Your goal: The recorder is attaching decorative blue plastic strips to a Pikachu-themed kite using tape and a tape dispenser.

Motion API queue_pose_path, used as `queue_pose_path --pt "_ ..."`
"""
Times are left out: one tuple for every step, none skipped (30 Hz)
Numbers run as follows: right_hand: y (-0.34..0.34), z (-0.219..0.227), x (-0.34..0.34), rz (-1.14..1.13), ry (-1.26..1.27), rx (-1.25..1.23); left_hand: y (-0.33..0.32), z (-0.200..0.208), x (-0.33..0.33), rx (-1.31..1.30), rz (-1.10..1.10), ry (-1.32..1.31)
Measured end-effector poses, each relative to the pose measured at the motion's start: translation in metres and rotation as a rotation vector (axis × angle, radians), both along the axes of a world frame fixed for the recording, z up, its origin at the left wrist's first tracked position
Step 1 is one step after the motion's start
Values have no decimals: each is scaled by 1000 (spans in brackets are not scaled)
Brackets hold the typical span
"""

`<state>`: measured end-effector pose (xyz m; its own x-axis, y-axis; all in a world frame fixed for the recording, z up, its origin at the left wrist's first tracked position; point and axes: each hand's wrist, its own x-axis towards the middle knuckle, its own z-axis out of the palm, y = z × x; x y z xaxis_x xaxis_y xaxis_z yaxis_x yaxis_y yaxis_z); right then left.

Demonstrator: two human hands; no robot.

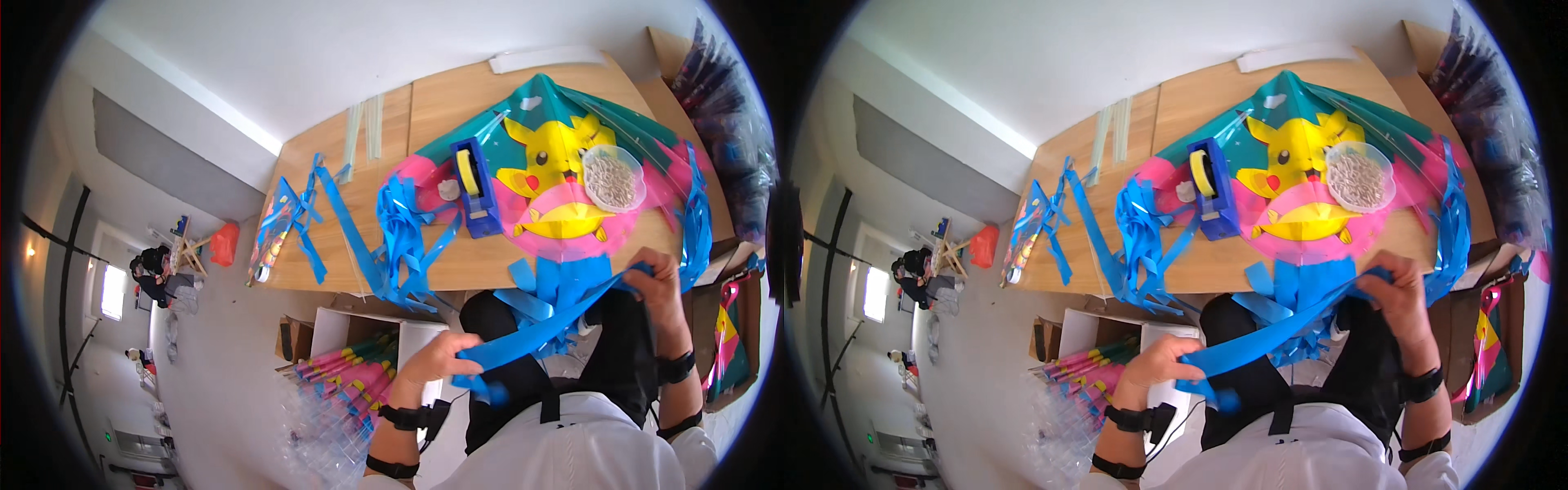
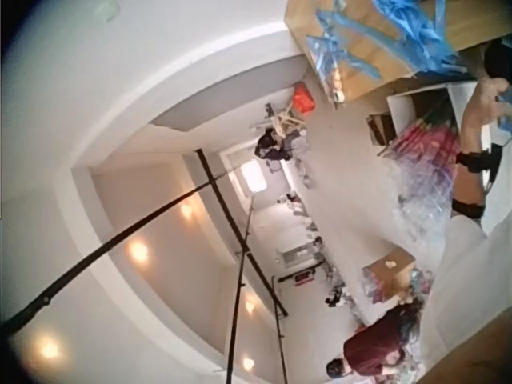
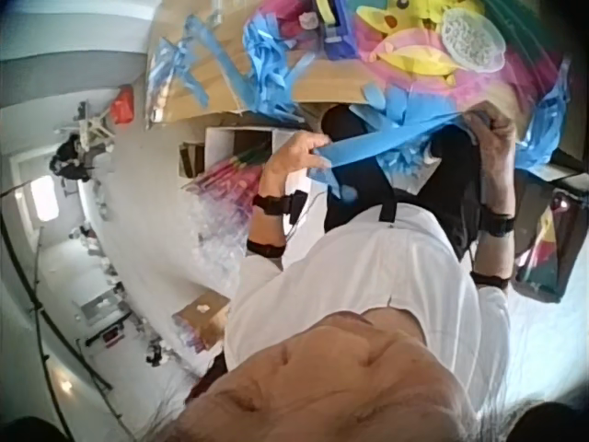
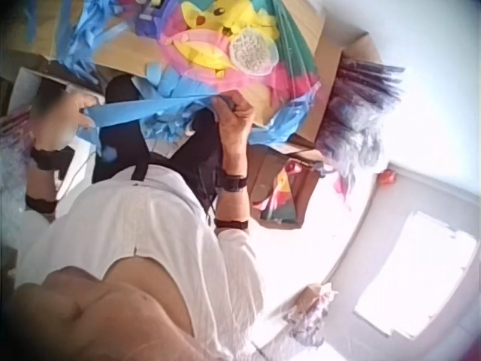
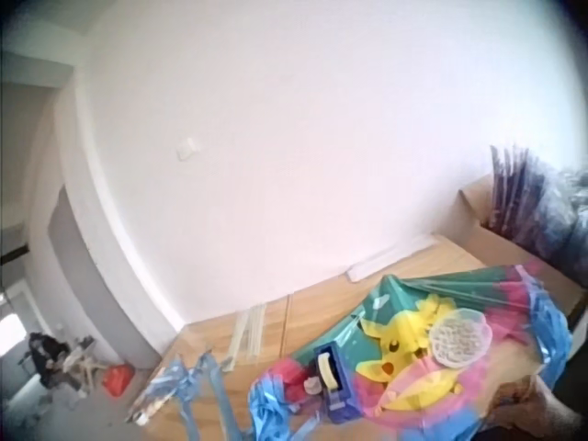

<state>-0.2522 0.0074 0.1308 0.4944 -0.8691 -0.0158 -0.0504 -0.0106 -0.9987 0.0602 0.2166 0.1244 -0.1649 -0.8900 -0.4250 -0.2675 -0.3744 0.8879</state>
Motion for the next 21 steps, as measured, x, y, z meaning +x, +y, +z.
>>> queue_pose_path --pt "-4 -10 -22 -52 3 -3 6 -15 3 -61 31 4" --pt "-5 -17 -39 -110 -14 47 7 -17 7 -70 60 -64" --pt "-4 -25 -54 -99 91 18 5 -20 13 -104 82 -148" --pt "-2 -38 -66 -80 199 1 4 -12 13 -18 167 -88" --pt "0 -49 -75 -65 308 -22 -4 -2 11 -64 172 -212" --pt "4 -58 -85 86 490 -150 -12 5 10 -94 104 -236" --pt "0 -73 -104 391 763 -351 -22 16 5 -133 32 -266" --pt "8 -69 -99 461 847 -463 -30 27 -4 -67 -44 -302" --pt "18 -62 -87 532 931 -575 -40 36 -15 -143 -178 -352" --pt "19 -54 -72 501 693 -610 -54 41 -29 -227 -313 -394" --pt "19 -47 -53 471 449 -640 -66 45 -45 -306 -442 -438" --pt "25 -32 -33 537 260 -418 -76 48 -64 -372 -553 -502" --pt "32 -21 -12 593 67 -193 -86 55 -84 -450 -635 -582" --pt "42 -13 8 649 -24 -122 -89 56 -99 -449 -648 -637" --pt "52 -10 21 700 -106 -53 -92 57 -110 -456 -662 -686" --pt "57 -19 29 784 -98 111 -95 62 -116 -439 -650 -720" --pt "58 -35 37 858 -83 278 -98 61 -115 -452 -574 -740" --pt "58 -44 39 928 -69 447 -100 61 -109 -463 -496 -758" --pt "59 -45 36 833 -67 500 -100 58 -100 -466 -413 -771" --pt "61 -43 32 737 -70 549 -99 57 -89 -407 -310 -721" --pt "61 -43 29 639 -72 597 -96 55 -79 -314 -165 -586"
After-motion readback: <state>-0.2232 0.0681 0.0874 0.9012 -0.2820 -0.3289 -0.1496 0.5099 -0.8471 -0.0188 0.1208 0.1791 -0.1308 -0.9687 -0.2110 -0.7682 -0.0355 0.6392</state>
